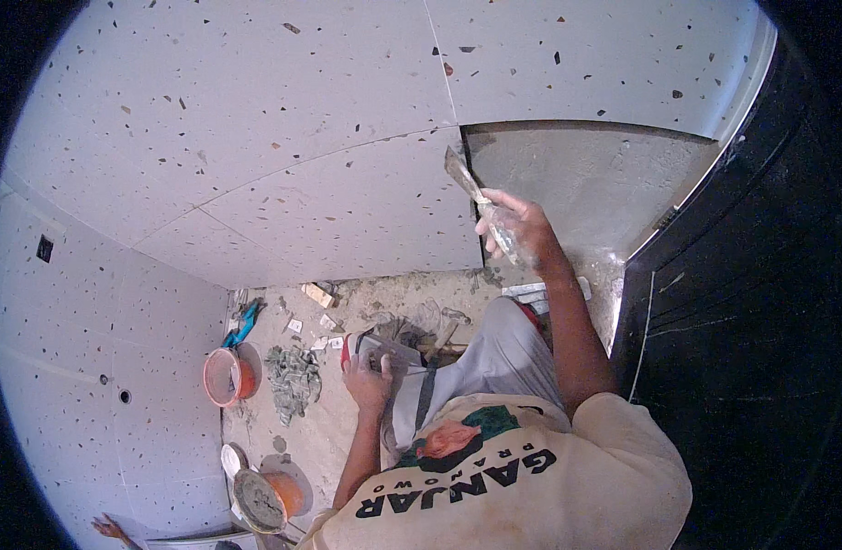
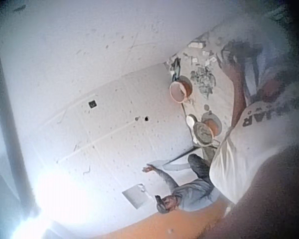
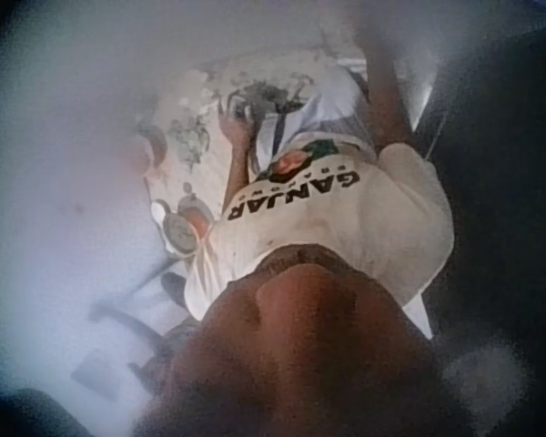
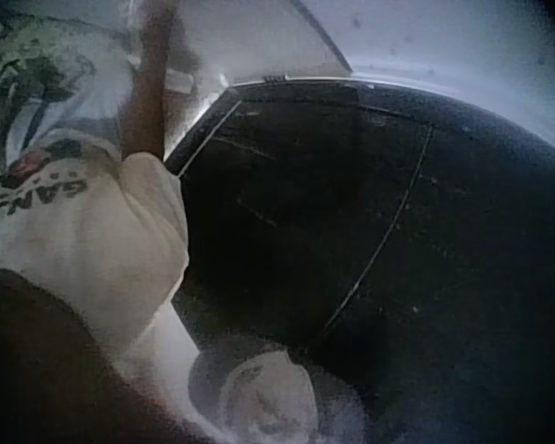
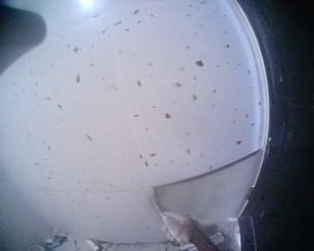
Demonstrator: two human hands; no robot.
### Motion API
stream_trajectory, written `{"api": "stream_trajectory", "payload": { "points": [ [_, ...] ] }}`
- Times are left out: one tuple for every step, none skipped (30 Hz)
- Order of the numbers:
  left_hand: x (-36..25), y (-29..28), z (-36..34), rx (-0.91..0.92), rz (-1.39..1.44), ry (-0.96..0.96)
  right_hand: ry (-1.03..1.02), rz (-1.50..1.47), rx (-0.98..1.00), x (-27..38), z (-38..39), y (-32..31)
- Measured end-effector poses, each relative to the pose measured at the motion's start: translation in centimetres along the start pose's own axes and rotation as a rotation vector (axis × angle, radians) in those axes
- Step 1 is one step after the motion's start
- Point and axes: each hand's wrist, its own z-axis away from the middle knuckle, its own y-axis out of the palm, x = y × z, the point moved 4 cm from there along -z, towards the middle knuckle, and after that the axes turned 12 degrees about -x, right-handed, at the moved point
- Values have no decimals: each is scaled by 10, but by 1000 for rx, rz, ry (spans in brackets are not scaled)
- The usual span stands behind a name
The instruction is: The person applies adhesive to a wall using a trowel, measures the wall with a metal ruler, and marks a large white tile with a pencil and tape measure. They then walk to an outdoor area and pick up a long white trim piece.
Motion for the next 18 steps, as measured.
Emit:
{"api": "stream_trajectory", "payload": {
  "points": [
    [2,0,1,-19,-8,13,4,-30,24,-1,-5,2],
    [0,-1,2,-35,-14,24,11,-58,47,1,-8,4],
    [0,-2,2,-51,-21,35,24,-73,67,3,-11,5],
    [1,-2,2,-38,-20,23,36,-88,88,6,-14,8],
    [1,-2,2,-24,-19,11,50,-102,107,9,-17,10],
    [1,-3,3,-10,-19,-1,55,-112,112,8,-21,12],
    [1,-3,3,13,-13,-35,61,-122,118,7,-27,14],
    [0,-3,1,34,-4,-66,64,-132,120,8,-31,16],
    [0,-2,1,56,5,-98,66,-140,114,9,-33,18],
    [2,0,1,75,13,-99,67,-149,107,10,-36,20],
    [4,1,2,93,17,-102,70,-159,103,10,-38,24],
    [7,2,3,111,21,-105,48,-152,116,11,-40,31],
    [8,1,4,95,-1,-97,26,-146,128,12,-42,40],
    [6,1,4,82,-15,-88,4,-135,134,13,-43,47],
    [3,1,4,70,-31,-76,2,-128,142,11,-47,53],
    [2,3,5,52,-31,-56,0,-120,150,5,-51,59],
    [3,2,4,29,-39,-41,-3,-117,168,5,-53,69],
    [5,1,4,7,-46,-25,15,-120,132,3,-51,74]
  ]
}}
